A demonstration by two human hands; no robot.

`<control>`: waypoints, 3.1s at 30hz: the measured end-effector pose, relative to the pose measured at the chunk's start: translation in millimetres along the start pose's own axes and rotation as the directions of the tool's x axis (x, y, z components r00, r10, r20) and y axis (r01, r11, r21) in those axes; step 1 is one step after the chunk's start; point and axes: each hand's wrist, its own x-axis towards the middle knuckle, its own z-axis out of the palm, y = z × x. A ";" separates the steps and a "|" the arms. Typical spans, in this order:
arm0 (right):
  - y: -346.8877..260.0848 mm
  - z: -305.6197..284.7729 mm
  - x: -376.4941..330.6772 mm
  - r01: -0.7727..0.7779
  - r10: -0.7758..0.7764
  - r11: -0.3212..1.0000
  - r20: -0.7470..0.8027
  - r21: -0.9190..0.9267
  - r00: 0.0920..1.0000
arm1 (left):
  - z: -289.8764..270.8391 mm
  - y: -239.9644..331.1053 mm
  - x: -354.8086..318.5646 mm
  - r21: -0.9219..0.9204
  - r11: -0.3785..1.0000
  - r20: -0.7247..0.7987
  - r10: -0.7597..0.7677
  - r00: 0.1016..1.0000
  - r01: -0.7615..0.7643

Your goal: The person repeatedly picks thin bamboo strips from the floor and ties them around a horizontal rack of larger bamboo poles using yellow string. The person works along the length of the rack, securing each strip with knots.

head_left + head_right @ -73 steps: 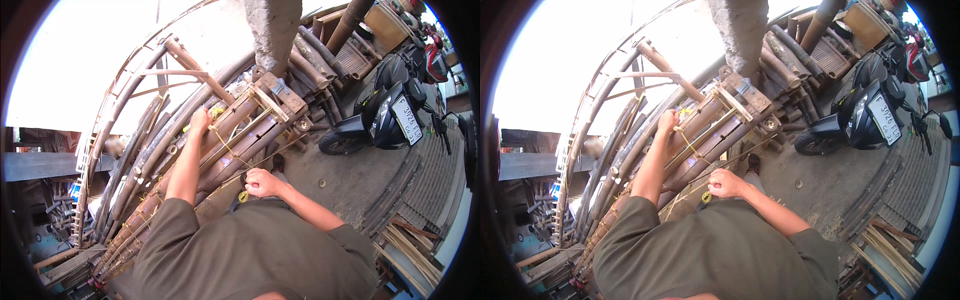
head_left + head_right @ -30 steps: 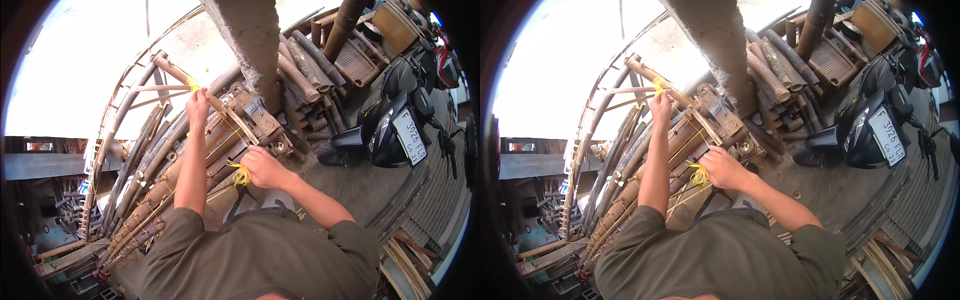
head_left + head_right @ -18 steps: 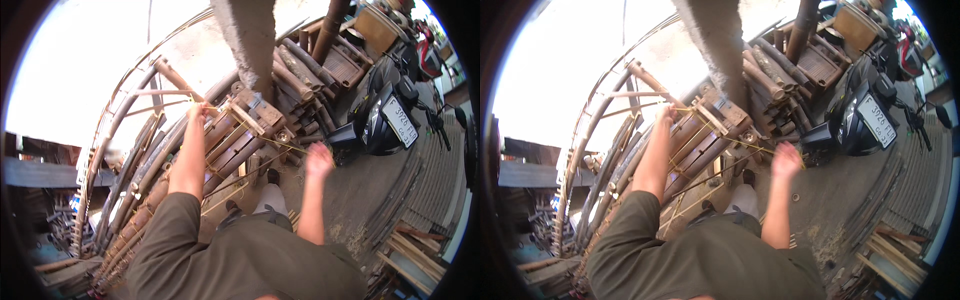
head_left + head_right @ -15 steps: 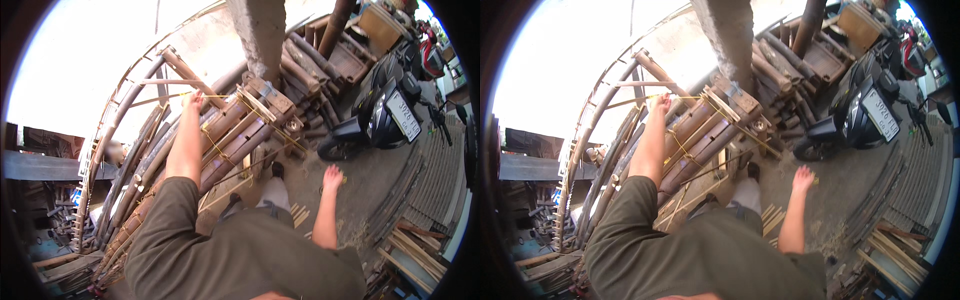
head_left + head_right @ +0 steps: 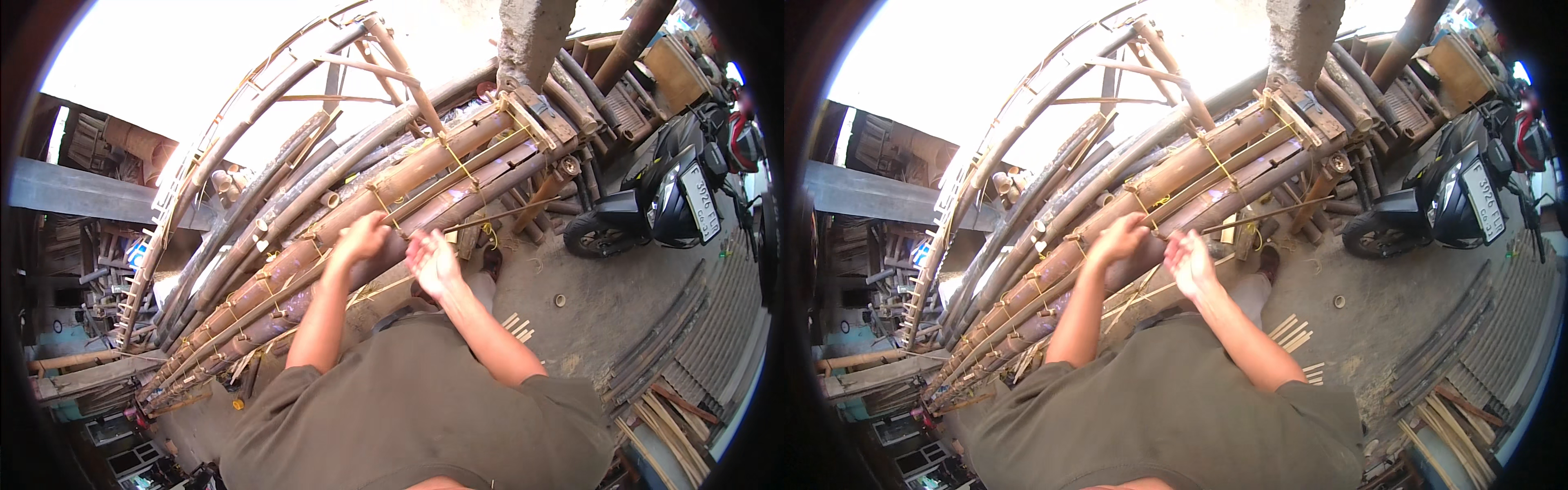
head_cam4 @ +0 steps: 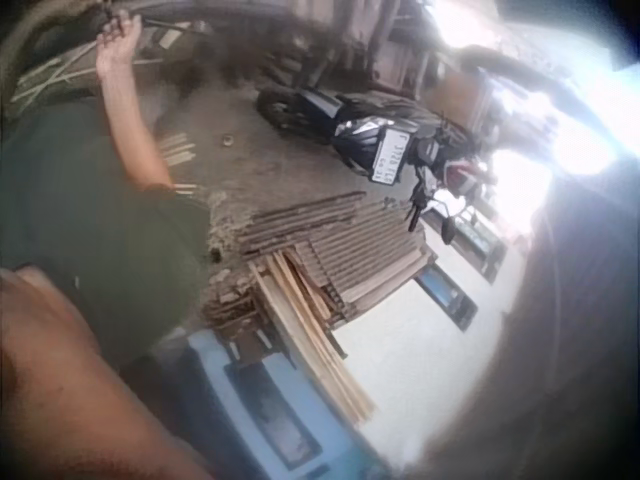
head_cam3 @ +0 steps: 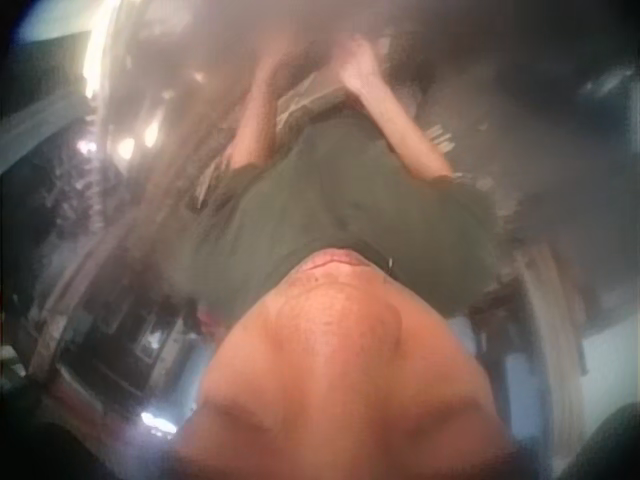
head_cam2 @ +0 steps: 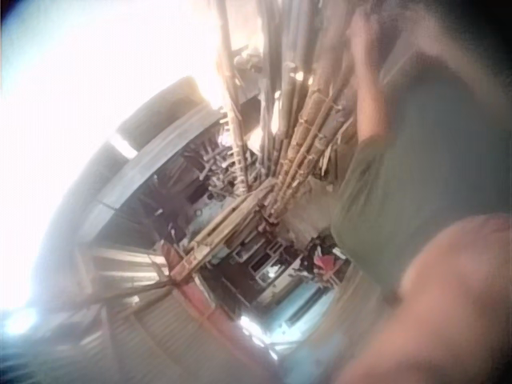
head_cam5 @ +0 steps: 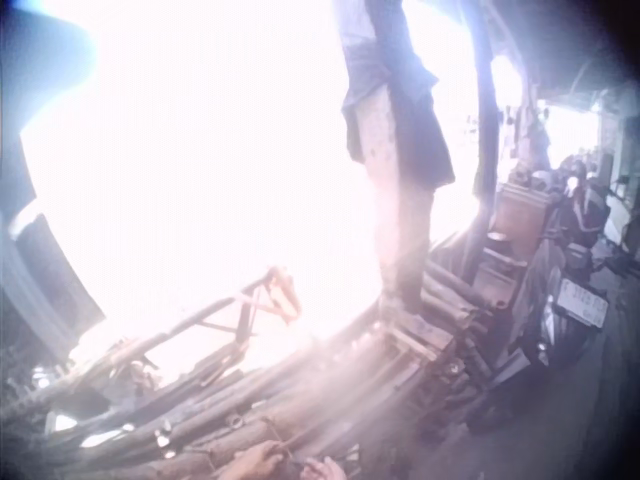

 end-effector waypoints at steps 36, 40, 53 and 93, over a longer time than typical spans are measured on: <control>64.1 8.8 -30.7 0.469 -0.069 -0.738 0.745 -0.486 0.663 | -32.8 -83.6 128.8 0.015 0.998 -0.429 0.067 0.901 -0.067; 150.7 1.0 -15.9 0.620 0.052 -0.024 0.618 -0.784 0.784 | -84.7 -89.3 15.5 0.015 0.988 -0.503 0.142 0.852 -0.156; 150.2 234.0 51.4 0.353 0.116 -0.816 0.469 -0.457 0.876 | -7.1 -141.5 -115.6 -0.012 0.996 -0.439 0.074 0.896 -0.088; 436.5 189.9 27.7 0.583 -0.587 -0.127 0.534 -0.803 0.608 | -21.5 -331.9 -185.8 0.353 0.894 -0.636 0.446 0.629 -0.277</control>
